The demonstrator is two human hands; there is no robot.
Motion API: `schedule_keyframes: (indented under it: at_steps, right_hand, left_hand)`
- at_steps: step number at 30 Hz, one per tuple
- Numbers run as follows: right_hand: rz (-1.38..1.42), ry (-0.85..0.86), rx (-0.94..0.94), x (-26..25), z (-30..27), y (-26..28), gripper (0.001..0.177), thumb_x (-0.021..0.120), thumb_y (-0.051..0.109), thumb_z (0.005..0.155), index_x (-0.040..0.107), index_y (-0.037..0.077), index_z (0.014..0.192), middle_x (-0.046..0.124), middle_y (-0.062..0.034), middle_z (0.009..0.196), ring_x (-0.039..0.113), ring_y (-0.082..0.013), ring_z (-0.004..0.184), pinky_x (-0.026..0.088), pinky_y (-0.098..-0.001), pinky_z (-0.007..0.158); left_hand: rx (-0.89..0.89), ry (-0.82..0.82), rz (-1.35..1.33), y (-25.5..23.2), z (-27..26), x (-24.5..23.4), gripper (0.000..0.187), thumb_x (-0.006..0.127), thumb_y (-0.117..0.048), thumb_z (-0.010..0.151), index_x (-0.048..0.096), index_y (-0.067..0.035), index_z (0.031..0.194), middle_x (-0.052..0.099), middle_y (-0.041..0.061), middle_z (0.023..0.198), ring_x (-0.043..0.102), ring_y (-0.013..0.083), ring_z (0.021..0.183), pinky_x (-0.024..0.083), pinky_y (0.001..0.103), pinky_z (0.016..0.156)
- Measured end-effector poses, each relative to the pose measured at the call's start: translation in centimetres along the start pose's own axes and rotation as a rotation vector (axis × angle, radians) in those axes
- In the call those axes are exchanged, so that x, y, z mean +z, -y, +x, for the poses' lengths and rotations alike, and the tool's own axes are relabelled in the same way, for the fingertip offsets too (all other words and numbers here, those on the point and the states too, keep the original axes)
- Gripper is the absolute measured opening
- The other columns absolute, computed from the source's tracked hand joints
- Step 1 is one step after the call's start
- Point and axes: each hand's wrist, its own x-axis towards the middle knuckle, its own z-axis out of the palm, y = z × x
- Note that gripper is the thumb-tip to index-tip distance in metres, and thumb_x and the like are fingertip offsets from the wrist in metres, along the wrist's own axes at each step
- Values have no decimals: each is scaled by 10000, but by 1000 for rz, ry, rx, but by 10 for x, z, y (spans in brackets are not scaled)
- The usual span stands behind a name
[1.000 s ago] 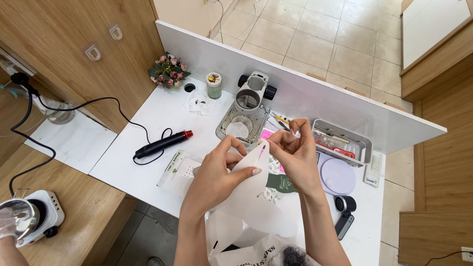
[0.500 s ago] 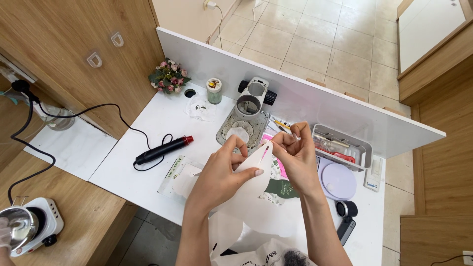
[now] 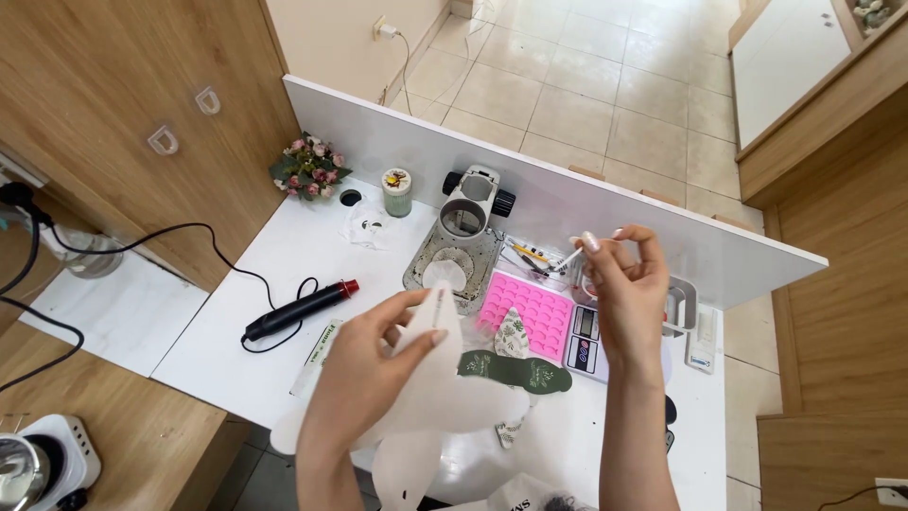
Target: Packaging a candle into a decorative paper box.
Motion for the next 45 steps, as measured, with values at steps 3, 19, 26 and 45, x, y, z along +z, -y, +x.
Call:
schedule_keyframes:
  at_steps: [3,19,26,45]
  right_hand:
    - [0,-39,44,4,-1,2,242,722,4,982,538,75,1121,759,-147,998,663,-125,803,527,-221,696]
    - [-46,-106,151,34,-4,-7,167,680,-3,951,562,49,1057,728,-142,1046,758,-229,1026,636,-288,916]
    - [-122,-67,209,52,-4,-38,182,689,-5,945,562,26,1072,714,-181,1002,758,-261,1016,610,-332,910]
    - [-249,120,540,138,-1,-211,204,706,23,916,546,-11,1038,746,-170,988,752,-242,976,615,-333,910]
  left_hand:
    - [-84,-167,90,13,-3,-9,390,831,-281,842,784,-155,1208,676,169,751,506,134,540,415,312,487]
    - [18,-569,-598,60,-1,-39,289,777,-86,849,735,39,1106,793,88,947,714,100,847,580,237,744]
    - [-98,-697,-549,92,2,-63,230,783,-111,861,769,1,1062,796,91,898,731,119,790,583,257,718]
    - [40,-1187,-894,208,34,-149,178,744,-127,987,672,13,1069,753,76,1025,722,111,913,604,262,819]
